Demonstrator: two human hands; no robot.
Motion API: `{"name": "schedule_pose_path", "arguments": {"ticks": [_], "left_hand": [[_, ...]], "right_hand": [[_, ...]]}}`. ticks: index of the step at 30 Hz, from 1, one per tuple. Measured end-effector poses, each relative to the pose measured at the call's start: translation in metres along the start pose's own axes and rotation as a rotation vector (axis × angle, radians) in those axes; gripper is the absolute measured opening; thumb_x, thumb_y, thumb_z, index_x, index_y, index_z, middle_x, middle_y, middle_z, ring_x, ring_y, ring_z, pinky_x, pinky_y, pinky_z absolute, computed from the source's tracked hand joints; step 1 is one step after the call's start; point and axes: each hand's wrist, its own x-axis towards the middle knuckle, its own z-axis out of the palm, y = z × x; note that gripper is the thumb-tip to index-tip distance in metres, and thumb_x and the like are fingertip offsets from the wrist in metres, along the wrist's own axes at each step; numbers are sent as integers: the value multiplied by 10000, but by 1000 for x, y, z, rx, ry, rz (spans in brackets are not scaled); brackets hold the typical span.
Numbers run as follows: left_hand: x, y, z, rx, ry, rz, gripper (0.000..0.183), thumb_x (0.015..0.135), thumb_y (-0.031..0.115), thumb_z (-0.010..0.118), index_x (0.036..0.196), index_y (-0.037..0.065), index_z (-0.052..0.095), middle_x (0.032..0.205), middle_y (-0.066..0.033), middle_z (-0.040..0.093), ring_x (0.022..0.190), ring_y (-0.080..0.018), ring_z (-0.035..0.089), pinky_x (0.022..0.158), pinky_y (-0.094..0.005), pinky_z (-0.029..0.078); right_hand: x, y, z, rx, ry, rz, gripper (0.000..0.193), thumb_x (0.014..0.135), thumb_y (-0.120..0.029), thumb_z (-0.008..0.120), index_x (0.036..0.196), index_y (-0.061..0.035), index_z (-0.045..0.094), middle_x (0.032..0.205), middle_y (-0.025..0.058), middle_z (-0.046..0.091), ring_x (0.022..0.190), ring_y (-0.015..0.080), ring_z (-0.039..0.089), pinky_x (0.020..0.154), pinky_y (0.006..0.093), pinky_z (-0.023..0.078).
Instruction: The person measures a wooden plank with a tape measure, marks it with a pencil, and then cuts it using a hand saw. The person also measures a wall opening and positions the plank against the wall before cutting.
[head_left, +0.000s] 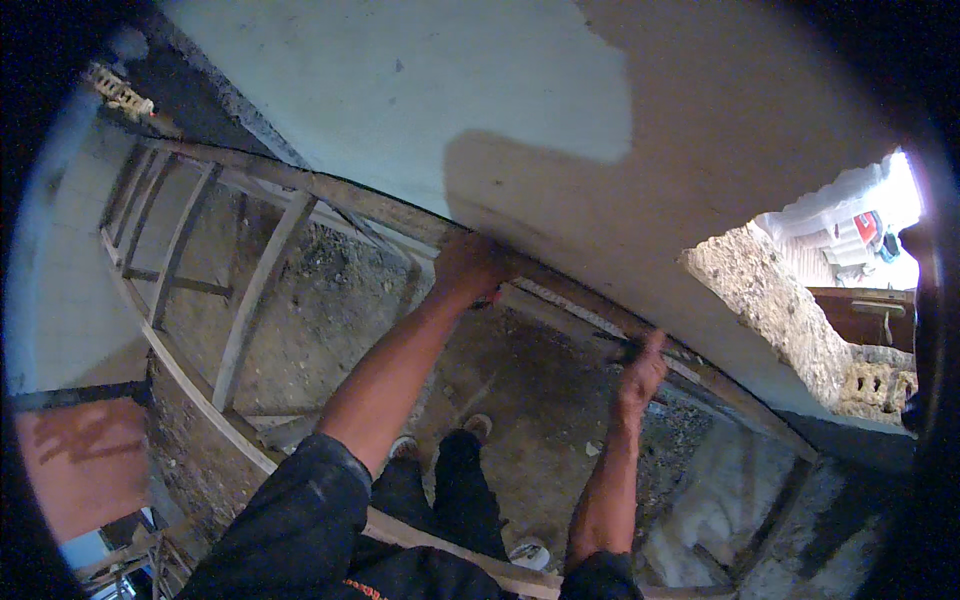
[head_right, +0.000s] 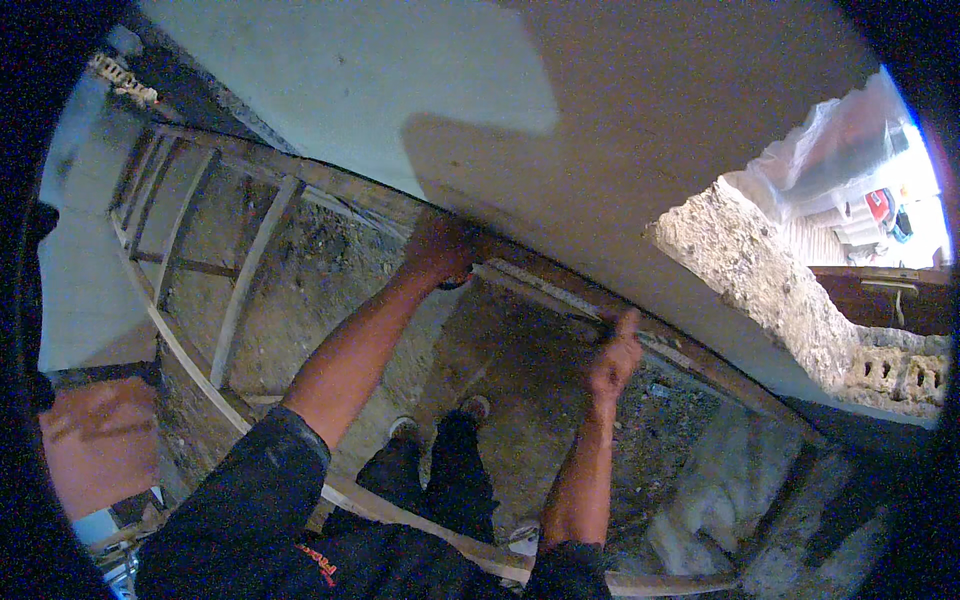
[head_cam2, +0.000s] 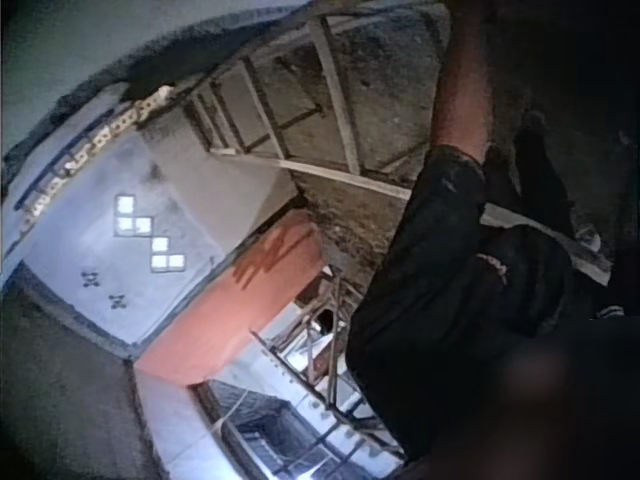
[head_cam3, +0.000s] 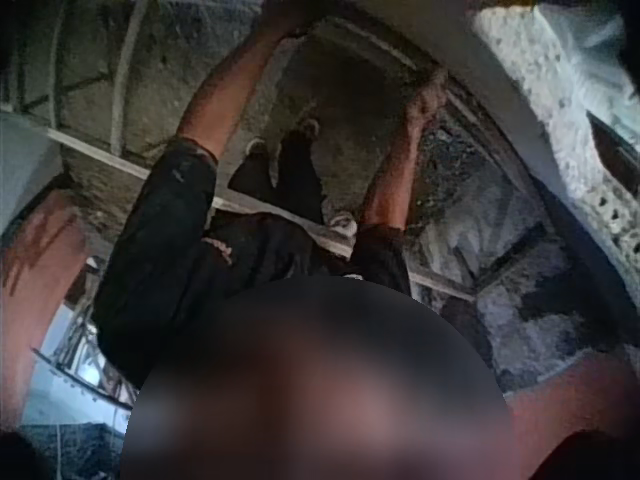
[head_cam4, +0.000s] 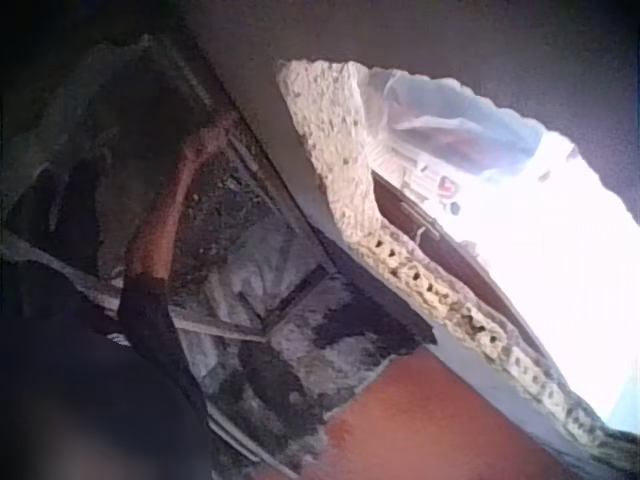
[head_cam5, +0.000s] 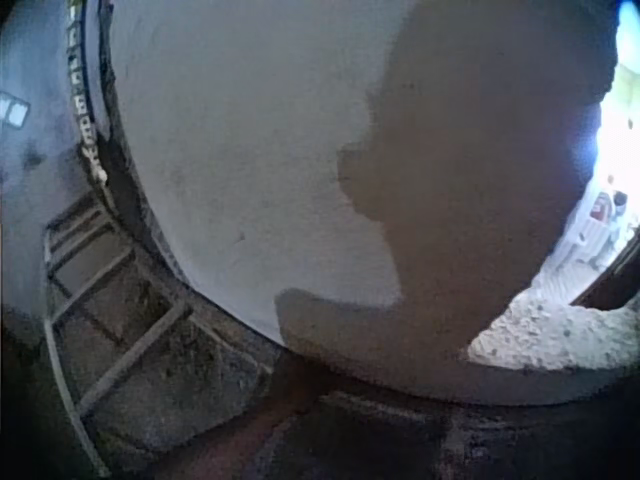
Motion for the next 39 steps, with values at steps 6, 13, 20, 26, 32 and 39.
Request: {"name": "schedule_pose_path", "arguments": {"ticks": [6,13,20,26,32,39], "left_hand": [[3,-2,6,-106,67,-117,432,804,373,707,1086,47,719,1039,-203,720,978,-385,694,851,-499,549],[2,0,3,-85,-24,-114,388,811,384,685,1048,82,744,1018,-181,728,953,-377,702,843,-504,558],[3,1,5,-18,16,-128,283,764,309,695,870,55,763,881,-183,739,913,-386,715,804,-486,573],[6,-2,10,-96,75,-162,296,763,306,704,895,47,763,927,-181,742,926,-377,720,810,-478,576],[6,-8,15,-56,63,-57,284,782,320,706,829,47,764,857,-178,740,881,-364,729,794,-476,578],[7,-5,13,-39,127,-126,256,770,328,718,738,78,759,692,-120,721,804,-330,737,760,-454,582]], "right_hand": [[28,-58,57,-197,-316,-347,287,948,-250,631,1075,-6,712,1047,180,719,914,294,688,857,409,517],[43,-71,80,-408,-390,-423,241,919,-229,661,945,5,709,926,168,699,884,293,690,819,385,515],[44,-72,83,-414,-429,-574,225,921,-219,661,987,-8,699,942,180,695,883,349,676,808,407,516],[42,-75,87,-370,-438,-549,234,910,-216,669,1023,-12,693,1004,195,692,915,368,678,820,422,516],[46,-76,87,-467,-496,-597,205,920,-194,645,1013,-17,692,978,199,687,923,404,663,808,440,521],[44,-77,88,-442,-499,-587,239,943,-230,618,1019,-18,698,999,225,691,944,435,650,838,475,518]]}}
